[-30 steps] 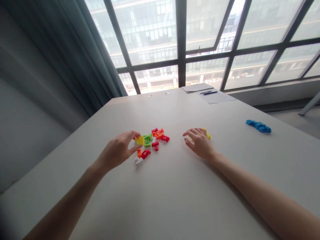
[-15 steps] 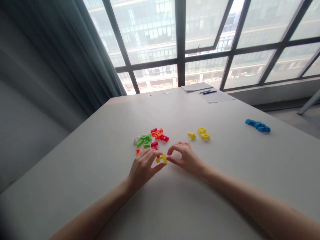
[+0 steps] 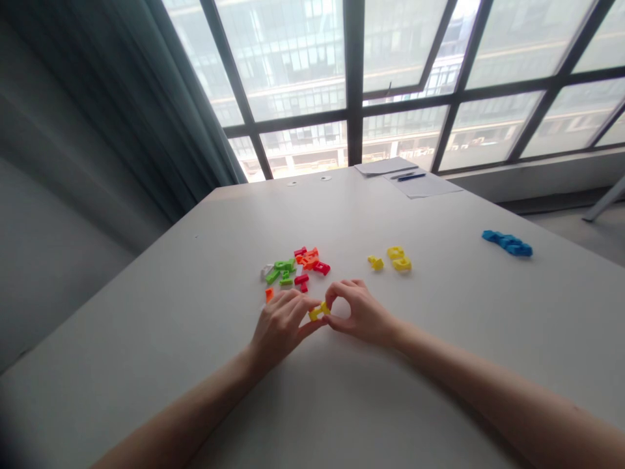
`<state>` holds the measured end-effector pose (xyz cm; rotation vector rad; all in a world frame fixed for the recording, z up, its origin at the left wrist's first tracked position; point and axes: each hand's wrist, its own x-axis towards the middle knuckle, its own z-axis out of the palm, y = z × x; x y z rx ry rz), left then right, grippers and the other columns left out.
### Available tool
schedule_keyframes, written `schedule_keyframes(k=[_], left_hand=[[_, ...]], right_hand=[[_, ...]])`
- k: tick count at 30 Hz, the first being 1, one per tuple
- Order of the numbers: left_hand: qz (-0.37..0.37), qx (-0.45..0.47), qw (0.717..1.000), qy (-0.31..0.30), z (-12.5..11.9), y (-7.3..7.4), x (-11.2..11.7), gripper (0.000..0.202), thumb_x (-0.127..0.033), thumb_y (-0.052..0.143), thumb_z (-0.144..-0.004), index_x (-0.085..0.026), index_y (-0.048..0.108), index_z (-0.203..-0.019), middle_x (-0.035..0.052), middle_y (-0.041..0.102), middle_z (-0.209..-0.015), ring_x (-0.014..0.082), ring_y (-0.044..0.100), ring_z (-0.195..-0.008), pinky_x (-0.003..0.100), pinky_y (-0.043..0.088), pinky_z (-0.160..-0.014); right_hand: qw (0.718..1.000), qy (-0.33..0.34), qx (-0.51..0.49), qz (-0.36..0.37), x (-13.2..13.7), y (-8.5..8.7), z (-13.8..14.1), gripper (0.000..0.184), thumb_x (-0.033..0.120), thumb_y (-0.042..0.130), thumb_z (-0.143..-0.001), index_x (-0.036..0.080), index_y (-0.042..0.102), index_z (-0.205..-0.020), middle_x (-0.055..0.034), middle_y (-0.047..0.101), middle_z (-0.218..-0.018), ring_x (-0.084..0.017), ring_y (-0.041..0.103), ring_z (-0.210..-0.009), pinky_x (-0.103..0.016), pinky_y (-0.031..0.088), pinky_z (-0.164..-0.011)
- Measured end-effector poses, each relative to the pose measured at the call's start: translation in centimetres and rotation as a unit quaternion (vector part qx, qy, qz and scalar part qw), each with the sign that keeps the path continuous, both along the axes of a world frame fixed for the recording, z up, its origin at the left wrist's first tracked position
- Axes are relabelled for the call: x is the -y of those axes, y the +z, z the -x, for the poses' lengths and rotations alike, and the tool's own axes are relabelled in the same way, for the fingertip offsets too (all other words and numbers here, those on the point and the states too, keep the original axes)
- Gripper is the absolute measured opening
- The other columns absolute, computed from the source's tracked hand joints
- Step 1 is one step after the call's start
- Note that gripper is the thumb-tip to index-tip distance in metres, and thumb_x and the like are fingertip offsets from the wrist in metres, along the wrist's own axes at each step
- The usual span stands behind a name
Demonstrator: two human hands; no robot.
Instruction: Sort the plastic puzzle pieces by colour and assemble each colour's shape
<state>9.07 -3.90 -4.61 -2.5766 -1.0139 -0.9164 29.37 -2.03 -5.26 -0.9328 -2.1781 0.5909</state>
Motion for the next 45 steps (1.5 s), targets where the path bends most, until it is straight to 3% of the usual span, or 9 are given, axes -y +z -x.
schedule_keyframes(k=[6,11,14,19,25,38,45], left_hand=[[0.025,0.017,0.999,0.020,0.4,-0.1,-0.1,0.014,-0.031,0.057,-0.091,-0.019,0.054,-0.099,0.0036,0.064,-0.081,0.0194,0.061,-0.077,0.032,0.049,-0.071],[0.047,0.004,0.999,-0.004,0.4,-0.2,-0.2,0.012,-0.019,0.055,-0.089,-0.019,0.054,-0.101,0.0046,0.066,-0.088,0.0204,0.061,-0.081,0.033,0.051,-0.072],[0.057,-0.002,0.998,-0.013,0.4,-0.4,-0.2,0.013,-0.015,0.053,-0.088,-0.020,0.056,-0.100,0.0049,0.066,-0.091,0.0203,0.061,-0.085,0.034,0.051,-0.075],[0.072,0.011,0.997,-0.002,0.5,-0.4,-0.4,0.014,-0.013,0.054,-0.087,-0.020,0.057,-0.098,0.0049,0.066,-0.094,0.0211,0.061,-0.090,0.036,0.052,-0.080],[0.081,0.014,0.997,0.002,0.6,-0.5,-0.5,0.015,-0.012,0.055,-0.087,-0.020,0.058,-0.099,0.0059,0.066,-0.095,0.0212,0.061,-0.091,0.037,0.052,-0.080],[0.092,0.014,0.996,0.002,0.6,-0.5,-0.4,0.017,-0.012,0.054,-0.087,-0.019,0.057,-0.102,0.0058,0.066,-0.096,0.0221,0.061,-0.092,0.037,0.052,-0.082],[0.097,0.013,0.995,0.004,0.6,-0.5,-0.4,0.017,-0.012,0.054,-0.087,-0.020,0.057,-0.102,0.0058,0.066,-0.096,0.0220,0.060,-0.092,0.037,0.052,-0.082]], right_hand=[[0.998,-0.046,-0.003,-0.045,-1.7,0.5,-2.0,0.013,0.030,0.061,-0.081,0.024,0.052,-0.088,-0.0020,0.067,-0.087,-0.020,0.062,-0.085,-0.036,0.045,-0.084],[0.980,-0.186,-0.060,-0.043,-4.7,1.3,-5.7,0.026,0.038,0.063,-0.081,0.024,0.052,-0.100,-0.0048,0.068,-0.089,-0.025,0.065,-0.090,-0.037,0.048,-0.079],[0.971,-0.219,-0.075,-0.057,-6.2,1.4,-8.2,0.028,0.046,0.062,-0.081,0.023,0.054,-0.094,-0.0067,0.068,-0.090,-0.026,0.065,-0.092,-0.039,0.048,-0.082],[0.985,-0.157,0.049,-0.044,-7.2,1.3,-10.8,0.026,0.048,0.059,-0.080,0.024,0.057,-0.089,-0.0054,0.069,-0.087,-0.024,0.064,-0.086,-0.040,0.047,-0.082],[0.974,-0.112,0.191,-0.043,-7.2,1.4,-11.8,0.023,0.047,0.056,-0.081,0.026,0.062,-0.088,-0.0039,0.071,-0.085,-0.026,0.063,-0.092,-0.048,0.036,-0.093],[0.972,-0.091,0.216,-0.017,-7.7,1.3,-12.7,0.024,0.050,0.057,-0.083,0.029,0.069,-0.087,-0.0051,0.072,-0.100,-0.031,0.056,-0.109,-0.055,0.032,-0.096],[0.975,-0.109,0.177,-0.074,-8.2,1.7,-13.4,0.031,0.055,0.056,-0.084,0.026,0.069,-0.088,-0.0071,0.072,-0.091,-0.029,0.059,-0.100,-0.047,0.042,-0.089]])
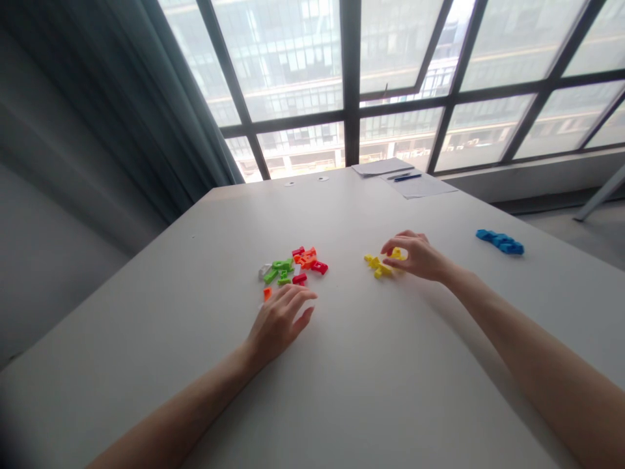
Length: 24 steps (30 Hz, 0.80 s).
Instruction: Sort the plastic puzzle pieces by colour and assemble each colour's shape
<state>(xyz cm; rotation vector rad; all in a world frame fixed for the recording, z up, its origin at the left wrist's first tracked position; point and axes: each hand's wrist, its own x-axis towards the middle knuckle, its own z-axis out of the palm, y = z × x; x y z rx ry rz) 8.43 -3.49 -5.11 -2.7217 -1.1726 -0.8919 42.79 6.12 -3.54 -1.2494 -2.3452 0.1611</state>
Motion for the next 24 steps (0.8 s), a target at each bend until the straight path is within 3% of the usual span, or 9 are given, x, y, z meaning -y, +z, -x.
schedule_keyframes(k=[5,9,16,24], left_hand=[[0.001,0.002,1.000,-0.005,0.0,-0.1,-0.1,0.017,-0.012,0.054,-0.087,-0.019,0.057,-0.102,0.0059,0.066,-0.096,0.0223,0.060,-0.092,0.037,0.051,-0.082],[0.000,0.003,1.000,-0.014,0.0,-0.2,-0.3,0.018,-0.011,0.056,-0.086,-0.019,0.057,-0.102,0.0056,0.066,-0.096,0.0221,0.060,-0.091,0.037,0.052,-0.082],[0.003,0.000,1.000,-0.005,0.0,-0.3,-0.3,0.018,-0.012,0.055,-0.086,-0.020,0.057,-0.103,0.0052,0.065,-0.096,0.0219,0.060,-0.092,0.037,0.051,-0.083],[0.001,-0.001,1.000,-0.007,0.1,-0.3,-0.3,0.018,-0.013,0.055,-0.087,-0.020,0.057,-0.103,0.0052,0.065,-0.096,0.0218,0.060,-0.092,0.037,0.051,-0.083]], right_hand=[[0.989,-0.110,-0.075,-0.059,-0.8,-1.2,-1.3,0.031,0.049,0.050,-0.087,0.024,0.068,-0.084,-0.0075,0.072,-0.091,-0.028,0.062,-0.095,-0.045,0.046,-0.086],[0.974,-0.168,-0.151,0.003,-1.2,-3.0,-1.9,0.032,0.050,0.050,-0.084,0.023,0.068,-0.089,-0.0079,0.072,-0.093,-0.026,0.065,-0.085,-0.044,0.049,-0.080],[0.974,-0.122,-0.168,0.089,-1.0,-3.1,-1.8,0.044,0.057,0.054,-0.080,0.022,0.067,-0.104,-0.0111,0.066,-0.112,-0.025,0.062,-0.086,-0.041,0.049,-0.077],[0.967,-0.135,-0.164,0.141,-0.7,-2.8,-1.4,0.051,0.063,0.050,-0.082,0.021,0.070,-0.102,-0.0144,0.067,-0.106,-0.030,0.061,-0.089,-0.049,0.047,-0.081]])
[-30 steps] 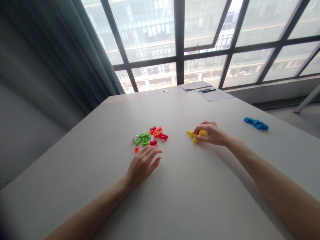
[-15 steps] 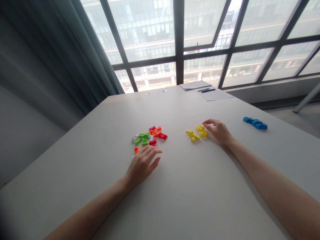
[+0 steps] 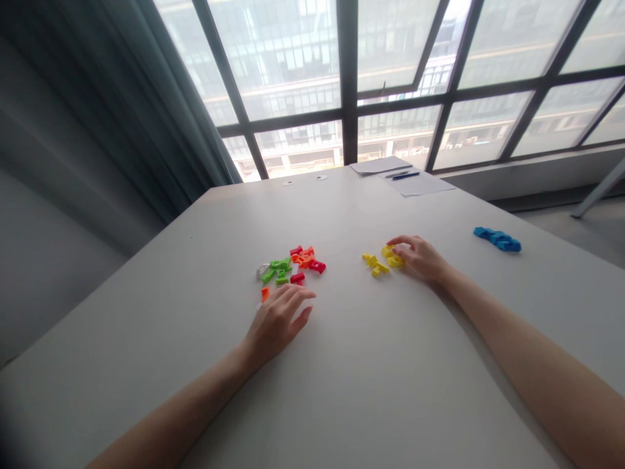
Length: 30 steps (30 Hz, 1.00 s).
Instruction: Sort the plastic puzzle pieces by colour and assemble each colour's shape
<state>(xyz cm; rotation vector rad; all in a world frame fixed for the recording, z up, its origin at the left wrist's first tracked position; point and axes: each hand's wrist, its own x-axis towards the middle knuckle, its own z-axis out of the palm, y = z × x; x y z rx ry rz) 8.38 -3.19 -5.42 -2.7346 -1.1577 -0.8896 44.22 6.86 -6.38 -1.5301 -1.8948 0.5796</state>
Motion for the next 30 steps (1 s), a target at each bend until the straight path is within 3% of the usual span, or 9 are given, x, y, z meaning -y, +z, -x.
schedule_keyframes(k=[4,7,13,24,30], left_hand=[[0.004,-0.001,1.000,-0.001,0.0,0.0,0.0,0.019,-0.013,0.055,-0.087,-0.020,0.057,-0.104,0.0052,0.065,-0.096,0.0220,0.060,-0.093,0.037,0.051,-0.083],[0.007,-0.001,1.000,-0.001,0.0,0.0,0.0,0.018,-0.013,0.055,-0.087,-0.019,0.057,-0.104,0.0052,0.065,-0.096,0.0222,0.060,-0.093,0.038,0.051,-0.083],[0.007,-0.001,1.000,-0.002,0.0,0.0,0.0,0.018,-0.013,0.055,-0.087,-0.019,0.057,-0.104,0.0056,0.065,-0.096,0.0221,0.059,-0.093,0.037,0.051,-0.083],[0.003,-0.002,1.000,-0.005,0.0,-0.1,-0.1,0.018,-0.013,0.055,-0.087,-0.019,0.057,-0.104,0.0056,0.065,-0.096,0.0219,0.059,-0.093,0.037,0.051,-0.083],[0.007,-0.002,1.000,-0.002,0.0,0.1,-0.1,0.017,-0.013,0.054,-0.087,-0.019,0.058,-0.103,0.0056,0.065,-0.095,0.0219,0.059,-0.092,0.037,0.051,-0.083]], right_hand=[[0.998,0.012,-0.032,0.048,0.1,0.6,0.0,0.057,0.070,0.052,-0.077,0.021,0.069,-0.103,-0.0131,0.069,-0.106,-0.032,0.062,-0.091,-0.051,0.047,-0.084],[0.993,0.034,-0.051,0.096,0.4,1.5,-0.4,0.064,0.071,0.058,-0.073,0.023,0.066,-0.114,-0.0114,0.066,-0.119,-0.035,0.060,-0.105,-0.049,0.047,-0.090],[0.983,0.105,-0.026,0.149,0.9,2.6,-1.5,0.075,0.060,0.073,-0.066,0.031,0.054,-0.132,-0.0041,0.048,-0.145,-0.035,0.037,-0.136,-0.044,0.036,-0.109],[0.977,0.113,-0.049,0.172,0.9,2.2,-1.5,0.071,0.055,0.075,-0.066,0.029,0.057,-0.130,-0.0063,0.052,-0.141,-0.035,0.046,-0.128,-0.044,0.041,-0.105],[0.983,0.112,-0.017,0.142,0.4,1.7,-1.7,0.066,0.054,0.075,-0.066,0.030,0.060,-0.126,-0.0056,0.055,-0.137,-0.034,0.044,-0.129,-0.046,0.033,-0.110]])
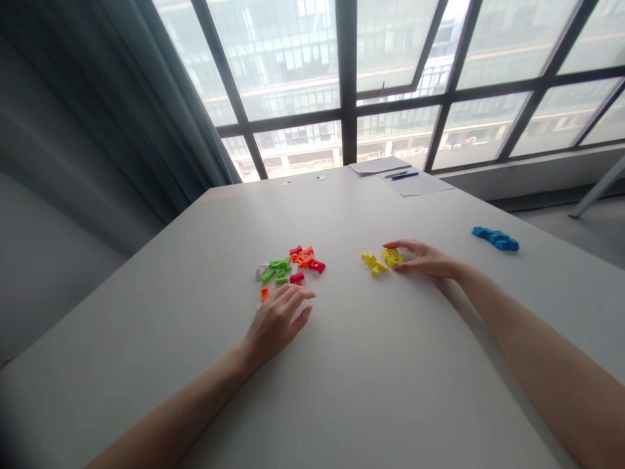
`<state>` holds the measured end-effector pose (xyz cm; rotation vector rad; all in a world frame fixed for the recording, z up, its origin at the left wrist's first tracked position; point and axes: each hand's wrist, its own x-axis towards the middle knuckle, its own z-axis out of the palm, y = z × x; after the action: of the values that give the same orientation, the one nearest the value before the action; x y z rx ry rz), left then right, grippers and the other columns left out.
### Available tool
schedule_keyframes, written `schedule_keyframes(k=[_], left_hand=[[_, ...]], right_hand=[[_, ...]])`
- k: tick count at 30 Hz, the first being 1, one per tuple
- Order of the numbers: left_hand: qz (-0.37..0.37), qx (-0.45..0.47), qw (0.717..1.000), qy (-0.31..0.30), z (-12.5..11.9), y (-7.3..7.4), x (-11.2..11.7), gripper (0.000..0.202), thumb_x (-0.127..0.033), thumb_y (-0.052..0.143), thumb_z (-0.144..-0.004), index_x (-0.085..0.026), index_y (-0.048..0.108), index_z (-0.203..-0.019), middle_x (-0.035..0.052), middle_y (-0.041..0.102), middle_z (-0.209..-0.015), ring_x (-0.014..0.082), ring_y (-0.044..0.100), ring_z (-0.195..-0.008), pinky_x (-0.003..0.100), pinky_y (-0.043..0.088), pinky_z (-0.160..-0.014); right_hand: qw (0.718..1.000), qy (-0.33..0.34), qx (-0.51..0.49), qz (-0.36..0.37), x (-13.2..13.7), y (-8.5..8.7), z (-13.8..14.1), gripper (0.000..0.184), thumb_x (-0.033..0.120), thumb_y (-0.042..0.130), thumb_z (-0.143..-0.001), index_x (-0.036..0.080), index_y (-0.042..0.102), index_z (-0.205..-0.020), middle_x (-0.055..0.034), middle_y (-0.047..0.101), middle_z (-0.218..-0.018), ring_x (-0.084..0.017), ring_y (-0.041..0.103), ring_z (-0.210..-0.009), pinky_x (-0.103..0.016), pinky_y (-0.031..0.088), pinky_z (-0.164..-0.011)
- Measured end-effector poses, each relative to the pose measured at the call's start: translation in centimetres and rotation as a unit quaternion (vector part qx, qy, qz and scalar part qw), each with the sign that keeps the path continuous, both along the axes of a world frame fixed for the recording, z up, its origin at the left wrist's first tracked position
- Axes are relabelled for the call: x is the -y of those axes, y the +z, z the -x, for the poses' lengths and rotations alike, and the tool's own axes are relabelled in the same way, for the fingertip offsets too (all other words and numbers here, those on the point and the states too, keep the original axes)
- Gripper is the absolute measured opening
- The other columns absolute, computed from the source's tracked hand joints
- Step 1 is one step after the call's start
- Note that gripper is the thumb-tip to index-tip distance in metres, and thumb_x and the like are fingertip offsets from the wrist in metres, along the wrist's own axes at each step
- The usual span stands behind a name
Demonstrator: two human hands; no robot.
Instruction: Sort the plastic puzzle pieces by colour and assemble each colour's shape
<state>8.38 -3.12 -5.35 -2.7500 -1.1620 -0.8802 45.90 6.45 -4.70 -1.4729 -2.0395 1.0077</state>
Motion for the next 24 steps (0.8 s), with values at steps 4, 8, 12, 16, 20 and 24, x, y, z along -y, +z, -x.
schedule_keyframes(k=[4,8,12,16,20,24], left_hand=[[0.004,-0.001,1.000,0.001,-0.01,0.04,0.03,0.017,-0.014,0.054,-0.088,-0.019,0.058,-0.103,0.0056,0.065,-0.096,0.0218,0.059,-0.093,0.038,0.051,-0.083],[0.004,-0.002,1.000,0.003,-0.04,0.01,0.03,0.018,-0.013,0.054,-0.087,-0.019,0.057,-0.104,0.0055,0.065,-0.096,0.0219,0.059,-0.093,0.037,0.051,-0.083],[-0.003,-0.004,1.000,0.006,-0.09,-0.06,0.01,0.018,-0.014,0.054,-0.088,-0.019,0.058,-0.104,0.0056,0.065,-0.095,0.0219,0.060,-0.093,0.037,0.052,-0.083],[-0.003,-0.004,1.000,0.004,-0.10,-0.11,-0.03,0.018,-0.014,0.054,-0.088,-0.019,0.058,-0.104,0.0056,0.066,-0.096,0.0216,0.060,-0.093,0.037,0.052,-0.083],[-0.003,-0.002,1.000,0.003,-0.11,-0.10,-0.05,0.018,-0.013,0.054,-0.088,-0.019,0.057,-0.104,0.0053,0.066,-0.096,0.0217,0.060,-0.093,0.037,0.052,-0.082],[-0.002,-0.002,1.000,0.003,-0.12,-0.08,-0.03,0.018,-0.013,0.054,-0.088,-0.019,0.057,-0.104,0.0053,0.066,-0.096,0.0218,0.060,-0.093,0.037,0.052,-0.082]], right_hand=[[1.000,0.001,0.005,-0.005,-0.01,0.01,-0.03,0.064,0.057,0.075,-0.065,0.030,0.064,-0.121,-0.0049,0.055,-0.136,-0.035,0.045,-0.128,-0.045,0.034,-0.110],[1.000,-0.003,0.008,-0.008,0.10,0.10,0.08,0.065,0.060,0.075,-0.063,0.030,0.065,-0.120,-0.0058,0.056,-0.136,-0.036,0.045,-0.128,-0.047,0.034,-0.109],[1.000,-0.006,0.015,-0.018,0.10,0.04,0.16,0.067,0.062,0.075,-0.062,0.029,0.065,-0.119,-0.0070,0.055,-0.136,-0.036,0.044,-0.129,-0.048,0.032,-0.110],[0.999,-0.010,0.020,-0.036,-0.03,-0.09,0.15,0.069,0.064,0.075,-0.059,0.028,0.067,-0.117,-0.0075,0.058,-0.134,-0.037,0.045,-0.127,-0.048,0.034,-0.109],[0.999,-0.007,0.022,-0.042,-0.08,-0.19,0.04,0.068,0.062,0.076,-0.060,0.029,0.068,-0.118,-0.0065,0.058,-0.134,-0.036,0.045,-0.128,-0.047,0.033,-0.110],[0.999,-0.002,0.022,-0.039,-0.02,-0.21,0.01,0.068,0.062,0.075,-0.061,0.029,0.066,-0.120,-0.0064,0.056,-0.136,-0.036,0.042,-0.130,-0.047,0.030,-0.112]])
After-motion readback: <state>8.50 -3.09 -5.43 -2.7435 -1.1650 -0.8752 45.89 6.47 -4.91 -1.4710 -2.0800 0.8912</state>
